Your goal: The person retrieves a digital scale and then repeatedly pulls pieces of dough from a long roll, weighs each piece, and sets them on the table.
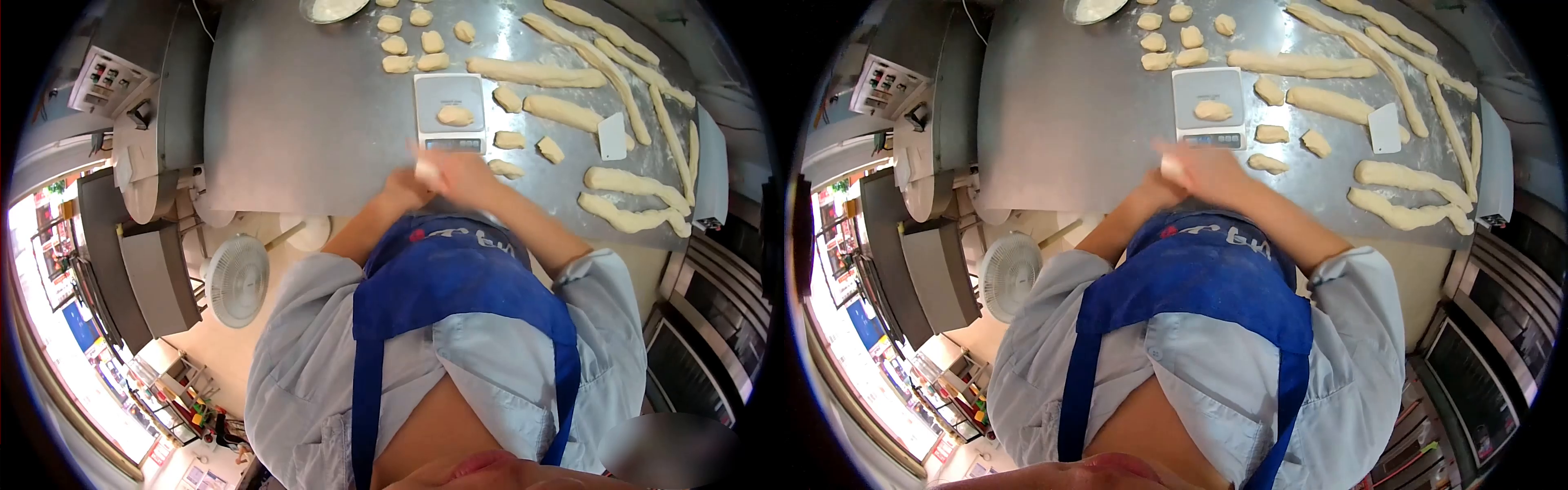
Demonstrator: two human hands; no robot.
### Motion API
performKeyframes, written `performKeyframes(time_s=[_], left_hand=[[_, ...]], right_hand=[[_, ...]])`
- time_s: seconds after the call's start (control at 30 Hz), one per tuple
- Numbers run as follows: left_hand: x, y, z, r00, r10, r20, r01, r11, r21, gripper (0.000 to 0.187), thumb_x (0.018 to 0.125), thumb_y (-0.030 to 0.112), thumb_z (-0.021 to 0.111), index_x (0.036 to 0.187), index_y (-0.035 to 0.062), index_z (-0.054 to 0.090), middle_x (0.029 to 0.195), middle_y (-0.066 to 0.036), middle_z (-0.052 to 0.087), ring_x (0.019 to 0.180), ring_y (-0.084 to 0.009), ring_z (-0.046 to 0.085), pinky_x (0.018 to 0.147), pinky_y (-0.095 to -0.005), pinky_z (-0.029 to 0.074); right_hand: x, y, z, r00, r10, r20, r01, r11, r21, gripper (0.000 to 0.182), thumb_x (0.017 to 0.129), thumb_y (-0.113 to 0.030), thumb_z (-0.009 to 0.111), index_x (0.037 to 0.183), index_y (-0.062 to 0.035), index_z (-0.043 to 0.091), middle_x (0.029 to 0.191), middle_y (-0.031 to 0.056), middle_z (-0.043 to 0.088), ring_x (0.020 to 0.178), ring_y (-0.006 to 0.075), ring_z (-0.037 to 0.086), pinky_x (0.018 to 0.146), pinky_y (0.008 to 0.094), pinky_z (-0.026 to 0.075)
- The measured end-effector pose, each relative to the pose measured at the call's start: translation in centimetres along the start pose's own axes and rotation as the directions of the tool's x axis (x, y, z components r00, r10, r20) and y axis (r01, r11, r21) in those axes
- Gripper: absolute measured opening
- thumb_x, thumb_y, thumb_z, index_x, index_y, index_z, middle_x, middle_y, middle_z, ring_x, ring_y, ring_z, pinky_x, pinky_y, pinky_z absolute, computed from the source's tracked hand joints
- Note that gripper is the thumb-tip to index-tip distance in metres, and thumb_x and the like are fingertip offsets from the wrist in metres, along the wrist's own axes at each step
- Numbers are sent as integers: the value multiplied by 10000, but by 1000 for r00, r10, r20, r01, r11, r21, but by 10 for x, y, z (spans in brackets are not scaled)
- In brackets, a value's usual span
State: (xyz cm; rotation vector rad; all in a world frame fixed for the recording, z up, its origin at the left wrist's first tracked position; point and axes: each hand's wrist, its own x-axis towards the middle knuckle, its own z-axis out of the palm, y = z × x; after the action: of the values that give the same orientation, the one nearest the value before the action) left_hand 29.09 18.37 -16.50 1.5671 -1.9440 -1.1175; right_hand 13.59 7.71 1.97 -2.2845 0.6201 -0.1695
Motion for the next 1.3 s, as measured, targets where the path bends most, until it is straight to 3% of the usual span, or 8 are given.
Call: performKeyframes(time_s=[0.07,0.17,0.23,0.63,0.83,1.13,1.2,1.3], left_hand=[[1,96,-57,831,-537,147,514,841,168,514,792,305,692,1208,45,538,1111,-243,650,1045,-360,639,878,-427,512],[-1,71,-30,845,-522,115,521,853,40,569,781,279,698,1249,32,488,1087,-233,654,1031,-378,639,891,-439,505],[-4,48,-19,847,-518,119,524,851,-29,517,796,274,686,1224,34,523,1081,-226,656,1024,-378,641,892,-440,503],[6,66,-31,882,-442,165,471,843,-261,411,872,298,637,1197,47,615,1043,-187,696,962,-326,670,825,-411,515],[21,72,-18,923,-325,205,363,912,-191,415,907,266,603,1260,49,587,1081,-166,689,966,-290,664,839,-386,502],[-5,72,-28,990,-138,-31,127,964,-232,524,895,240,635,1370,62,504,1228,-207,631,1146,-334,609,967,-386,470],[-7,89,-50,890,-315,331,415,860,-297,535,870,238,670,1351,59,517,1198,-186,647,1096,-299,632,928,-372,484],[-14,78,-39,956,-173,237,252,897,-364,525,854,254,688,1317,53,544,1148,-160,665,1031,-251,647,883,-360,498]], right_hand=[[42,25,-24,963,151,-225,-175,980,-92,560,881,-357,633,1373,-141,474,1157,197,627,986,382,635,785,469,529],[64,92,-6,926,155,-343,-231,954,-193,524,870,-367,644,1330,-148,520,1177,162,617,1055,363,613,857,460,510],[60,109,8,884,-282,-373,-24,770,-638,409,854,-305,655,1214,-128,576,1157,123,609,1075,326,592,897,454,477],[-105,131,12,667,0,-745,-288,922,-258,291,758,-107,708,1032,-94,610,1034,103,637,966,327,607,840,434,473],[-134,117,20,763,21,-646,-280,912,-301,258,752,-103,730,984,-101,615,980,94,627,882,317,593,777,442,464],[-55,64,53,992,87,-91,-63,968,243,199,809,-198,707,973,-88,724,910,130,691,885,330,652,767,418,514],[-52,58,46,996,83,42,-91,961,262,189,808,-210,707,951,-91,740,902,137,697,858,332,658,749,417,516],[-46,59,53,994,79,77,-94,973,211,191,807,-230,710,937,-95,749,868,145,698,806,333,662,717,411,518]])
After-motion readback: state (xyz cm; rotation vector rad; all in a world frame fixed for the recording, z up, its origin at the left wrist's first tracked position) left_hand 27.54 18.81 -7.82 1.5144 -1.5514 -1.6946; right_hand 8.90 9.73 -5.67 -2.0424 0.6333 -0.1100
